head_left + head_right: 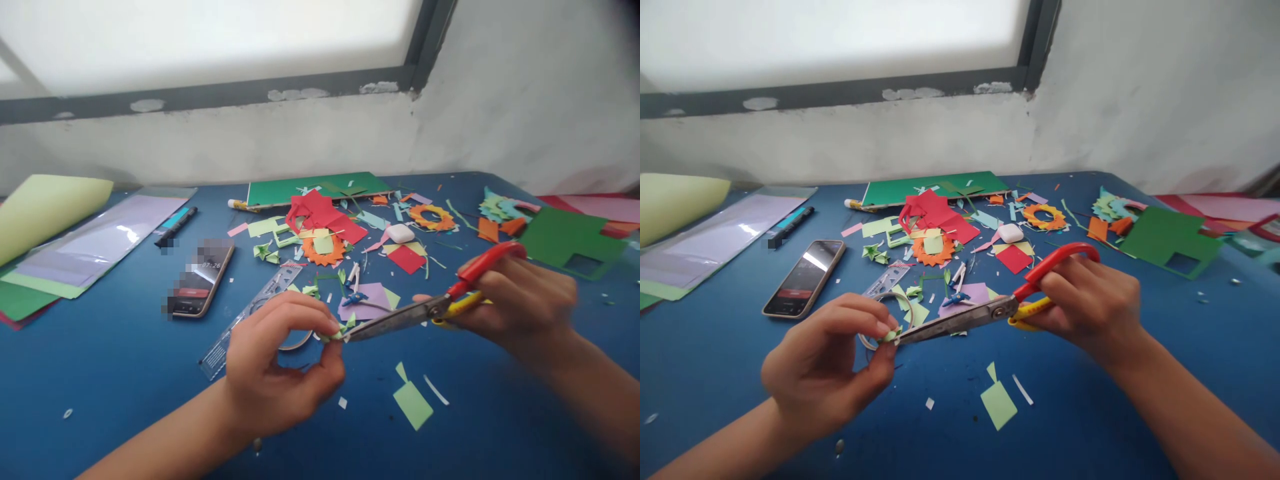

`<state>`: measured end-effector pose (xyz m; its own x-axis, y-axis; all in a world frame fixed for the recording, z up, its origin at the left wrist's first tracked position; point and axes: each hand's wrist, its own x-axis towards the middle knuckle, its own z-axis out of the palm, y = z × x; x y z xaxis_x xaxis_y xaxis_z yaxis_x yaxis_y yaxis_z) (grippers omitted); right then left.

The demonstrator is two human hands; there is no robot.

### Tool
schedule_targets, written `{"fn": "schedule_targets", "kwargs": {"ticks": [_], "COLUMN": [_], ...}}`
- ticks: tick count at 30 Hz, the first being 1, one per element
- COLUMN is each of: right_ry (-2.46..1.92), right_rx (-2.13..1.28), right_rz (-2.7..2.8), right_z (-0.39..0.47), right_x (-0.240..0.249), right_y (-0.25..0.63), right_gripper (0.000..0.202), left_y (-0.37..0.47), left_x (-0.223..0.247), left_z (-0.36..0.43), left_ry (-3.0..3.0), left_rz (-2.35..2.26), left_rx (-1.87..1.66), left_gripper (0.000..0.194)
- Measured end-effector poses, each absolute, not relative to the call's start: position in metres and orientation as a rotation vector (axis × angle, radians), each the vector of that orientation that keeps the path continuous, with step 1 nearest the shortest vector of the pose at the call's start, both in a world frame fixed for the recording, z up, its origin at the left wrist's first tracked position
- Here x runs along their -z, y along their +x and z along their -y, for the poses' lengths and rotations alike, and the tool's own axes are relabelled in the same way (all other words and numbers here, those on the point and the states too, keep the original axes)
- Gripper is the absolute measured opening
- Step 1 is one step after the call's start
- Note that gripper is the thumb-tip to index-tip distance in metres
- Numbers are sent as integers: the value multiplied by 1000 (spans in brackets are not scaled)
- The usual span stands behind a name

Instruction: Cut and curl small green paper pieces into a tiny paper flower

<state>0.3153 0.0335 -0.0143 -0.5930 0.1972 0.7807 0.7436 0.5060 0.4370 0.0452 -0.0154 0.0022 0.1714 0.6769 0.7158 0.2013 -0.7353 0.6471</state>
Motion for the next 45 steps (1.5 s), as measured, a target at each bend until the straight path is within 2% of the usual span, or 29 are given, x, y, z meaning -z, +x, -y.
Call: {"fn": "schedule_targets", "kwargs": {"ticks": [6, 9, 12, 15, 22, 30, 41, 45], "right_ry": [-792, -823, -898, -974, -1021, -1059, -1261, -1249], "right_rx": [1028, 1010, 996, 989, 957, 908, 736, 662], "right_rz": [2079, 2095, 2134, 2169, 2207, 2232, 2267, 2289], "right_z": [-34, -35, -36, -38, -37, -37, -48, -44], "right_x": [14, 14, 15, 17, 20, 19, 34, 31], "right_y": [316, 315, 312, 310, 308, 309, 318, 314], "right_gripper": [33, 30, 21, 19, 21, 21, 24, 22], "left_y": [45, 43, 40, 38, 37, 31, 28, 29], "left_x": [-2, -4, -5, -1, 4, 2, 12, 18], "left_z": [13, 9, 5, 1, -9, -17, -30, -29], "left_ry": [2117, 2221, 2254, 2277, 2327, 2287, 2051, 2096], "left_rz": [-878, -1038, -1105, -1050, -1087, -1063, -1249, -1273], "left_rx": [-1548, -1367, -1237, -1234, -1277, -1205, -1095, -1083], "left_gripper": [21, 17, 21, 23, 12, 10, 3, 7]}}
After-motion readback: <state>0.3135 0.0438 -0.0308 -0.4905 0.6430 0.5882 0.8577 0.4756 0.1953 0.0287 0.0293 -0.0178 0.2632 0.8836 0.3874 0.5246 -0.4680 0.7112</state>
